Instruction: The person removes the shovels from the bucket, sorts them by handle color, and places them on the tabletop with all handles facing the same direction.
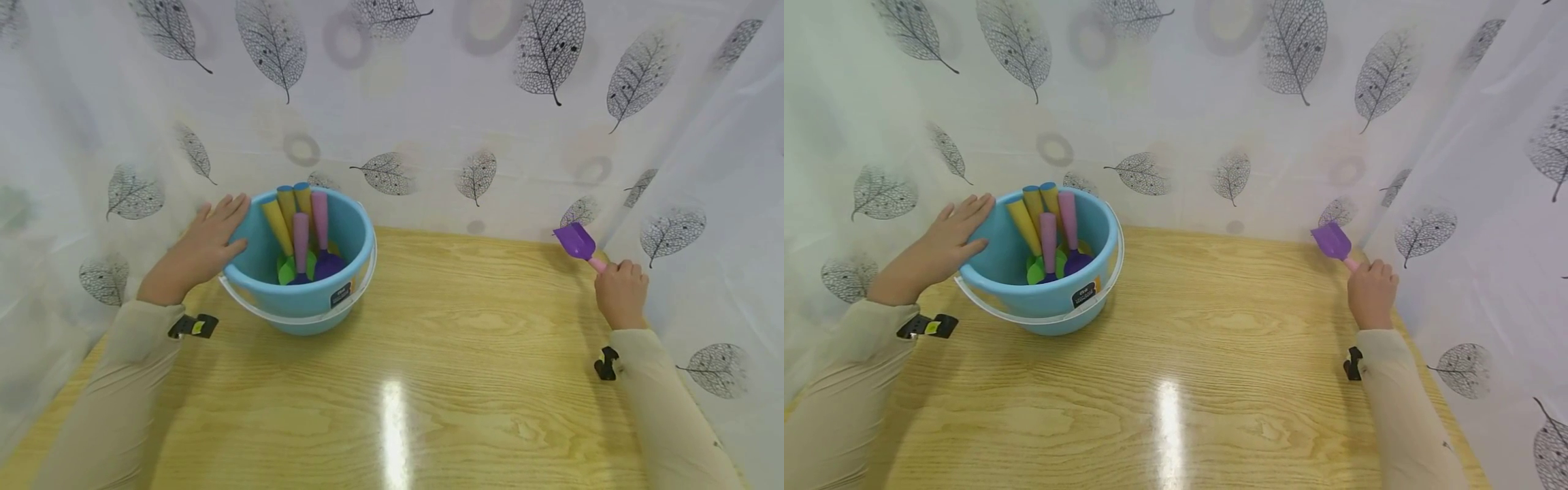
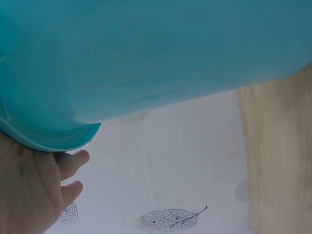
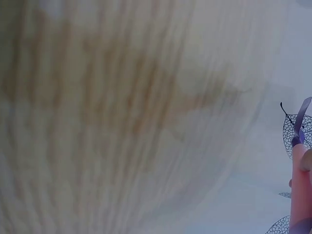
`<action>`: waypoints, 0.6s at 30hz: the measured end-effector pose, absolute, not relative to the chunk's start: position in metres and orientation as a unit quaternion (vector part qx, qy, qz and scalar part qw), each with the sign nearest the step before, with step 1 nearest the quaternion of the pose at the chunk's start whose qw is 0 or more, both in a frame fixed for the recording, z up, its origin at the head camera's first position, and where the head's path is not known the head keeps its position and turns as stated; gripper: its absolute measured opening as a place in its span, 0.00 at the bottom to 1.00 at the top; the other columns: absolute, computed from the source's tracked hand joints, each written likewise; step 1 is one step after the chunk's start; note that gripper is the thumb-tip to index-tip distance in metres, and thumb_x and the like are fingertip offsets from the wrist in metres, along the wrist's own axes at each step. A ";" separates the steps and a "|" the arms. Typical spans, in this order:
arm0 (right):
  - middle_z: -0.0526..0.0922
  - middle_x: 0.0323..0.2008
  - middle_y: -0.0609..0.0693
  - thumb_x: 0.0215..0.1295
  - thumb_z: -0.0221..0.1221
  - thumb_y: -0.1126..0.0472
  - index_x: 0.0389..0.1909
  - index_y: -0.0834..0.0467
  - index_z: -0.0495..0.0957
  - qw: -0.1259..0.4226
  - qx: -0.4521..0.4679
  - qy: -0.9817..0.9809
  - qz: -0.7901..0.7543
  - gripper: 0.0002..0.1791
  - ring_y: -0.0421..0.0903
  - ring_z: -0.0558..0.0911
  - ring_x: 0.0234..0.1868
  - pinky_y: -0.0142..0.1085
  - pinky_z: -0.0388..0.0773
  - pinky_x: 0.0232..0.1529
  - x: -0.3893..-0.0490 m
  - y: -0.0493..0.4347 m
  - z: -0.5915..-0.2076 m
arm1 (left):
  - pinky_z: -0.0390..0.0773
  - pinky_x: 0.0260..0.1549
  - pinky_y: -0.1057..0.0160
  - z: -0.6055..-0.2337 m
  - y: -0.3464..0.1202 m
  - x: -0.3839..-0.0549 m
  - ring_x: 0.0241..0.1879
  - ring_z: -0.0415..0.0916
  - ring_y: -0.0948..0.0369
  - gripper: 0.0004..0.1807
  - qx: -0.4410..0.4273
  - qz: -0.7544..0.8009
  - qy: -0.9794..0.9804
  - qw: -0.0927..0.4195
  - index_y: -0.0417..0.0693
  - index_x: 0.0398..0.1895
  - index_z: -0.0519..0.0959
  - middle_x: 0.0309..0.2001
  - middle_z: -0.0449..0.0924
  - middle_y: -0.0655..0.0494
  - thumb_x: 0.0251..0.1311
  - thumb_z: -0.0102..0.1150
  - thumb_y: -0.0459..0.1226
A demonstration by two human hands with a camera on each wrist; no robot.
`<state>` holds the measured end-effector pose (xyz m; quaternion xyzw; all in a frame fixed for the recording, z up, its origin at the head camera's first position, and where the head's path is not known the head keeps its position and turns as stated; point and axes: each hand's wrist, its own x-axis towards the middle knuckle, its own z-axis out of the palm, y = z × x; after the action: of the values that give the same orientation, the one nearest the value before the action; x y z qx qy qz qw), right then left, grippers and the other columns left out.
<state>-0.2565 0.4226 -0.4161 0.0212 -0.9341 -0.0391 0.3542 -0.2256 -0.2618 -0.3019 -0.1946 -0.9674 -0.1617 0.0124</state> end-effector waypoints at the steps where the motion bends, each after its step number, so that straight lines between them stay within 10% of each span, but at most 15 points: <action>1: 0.69 0.23 0.73 0.56 0.54 0.71 0.21 0.81 0.67 0.357 0.022 -0.933 -0.040 0.13 0.69 0.69 0.26 0.58 0.66 0.23 -0.256 0.423 -0.417 | 0.31 0.68 0.36 -0.302 -0.262 -0.225 0.73 0.33 0.37 0.37 -0.195 -0.161 -0.967 0.013 0.31 0.72 0.40 0.73 0.39 0.33 0.67 0.40 0.38; 18: 0.68 0.24 0.77 0.59 0.47 0.71 0.21 0.82 0.66 0.243 -0.009 -0.970 -0.028 0.15 0.73 0.69 0.29 0.62 0.66 0.27 -0.255 0.434 -0.424 | 0.31 0.68 0.37 -0.302 -0.261 -0.227 0.73 0.33 0.37 0.37 -0.190 -0.155 -0.969 0.007 0.31 0.72 0.39 0.73 0.39 0.33 0.67 0.40 0.38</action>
<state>-0.2552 0.4337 -0.4237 -0.0094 -0.9695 -0.0282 0.2432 -0.2269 -0.2607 -0.3015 -0.1898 -0.9695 -0.1550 0.0067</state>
